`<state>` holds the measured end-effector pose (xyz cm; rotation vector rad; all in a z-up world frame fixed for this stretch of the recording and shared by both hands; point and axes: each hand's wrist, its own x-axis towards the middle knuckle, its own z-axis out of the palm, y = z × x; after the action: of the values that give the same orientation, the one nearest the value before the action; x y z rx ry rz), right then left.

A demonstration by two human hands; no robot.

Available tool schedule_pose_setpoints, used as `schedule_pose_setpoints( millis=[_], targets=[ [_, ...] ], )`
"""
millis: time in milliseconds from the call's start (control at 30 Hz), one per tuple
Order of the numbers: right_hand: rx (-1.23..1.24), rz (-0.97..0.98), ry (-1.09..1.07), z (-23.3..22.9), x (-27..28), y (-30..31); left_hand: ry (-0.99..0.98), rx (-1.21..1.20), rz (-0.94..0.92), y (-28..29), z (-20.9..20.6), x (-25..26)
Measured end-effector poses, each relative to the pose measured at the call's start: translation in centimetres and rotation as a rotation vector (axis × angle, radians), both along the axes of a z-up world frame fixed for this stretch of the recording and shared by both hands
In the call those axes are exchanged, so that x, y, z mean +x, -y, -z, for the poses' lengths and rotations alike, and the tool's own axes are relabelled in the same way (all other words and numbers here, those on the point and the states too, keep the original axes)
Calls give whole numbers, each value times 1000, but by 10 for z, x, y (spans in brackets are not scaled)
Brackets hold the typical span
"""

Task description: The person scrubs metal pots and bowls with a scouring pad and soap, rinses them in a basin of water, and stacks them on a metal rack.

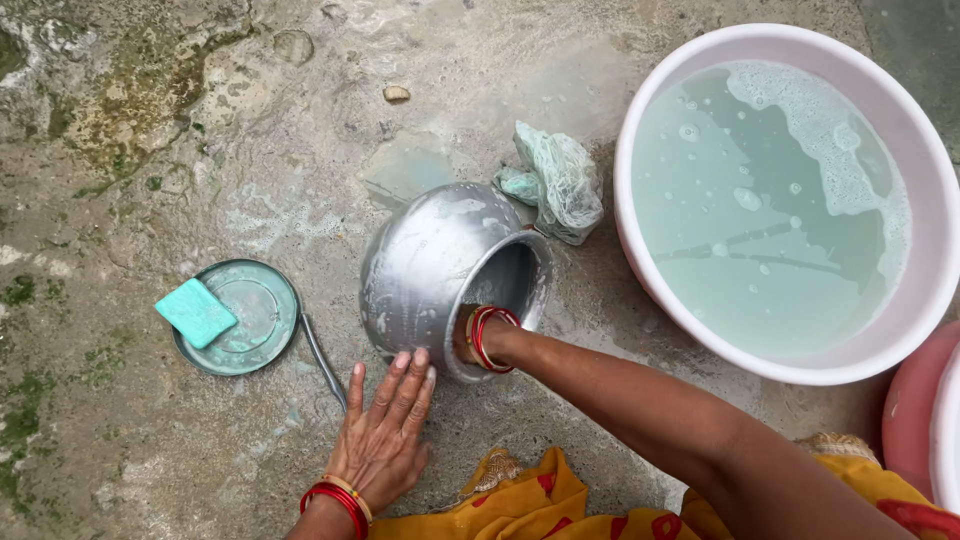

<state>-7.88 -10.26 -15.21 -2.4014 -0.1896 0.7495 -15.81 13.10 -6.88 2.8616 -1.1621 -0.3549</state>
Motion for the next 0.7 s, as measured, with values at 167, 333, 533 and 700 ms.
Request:
schedule_pose_setpoints(
  millis=[167, 333, 533, 700],
  targets=[
    [120, -51, -70, 29, -53, -29, 14, -66, -195, 28, -41, 28],
    [-93, -210, 48, 20, 15, 20, -85, 207, 104, 100, -109, 122],
    [-256, -259, 106, 13, 53, -17, -34, -36, 202, 61, -80, 138],
    [-31, -331, 60, -9, 38, -104, -56, -375, 15, 19, -83, 131]
  ],
)
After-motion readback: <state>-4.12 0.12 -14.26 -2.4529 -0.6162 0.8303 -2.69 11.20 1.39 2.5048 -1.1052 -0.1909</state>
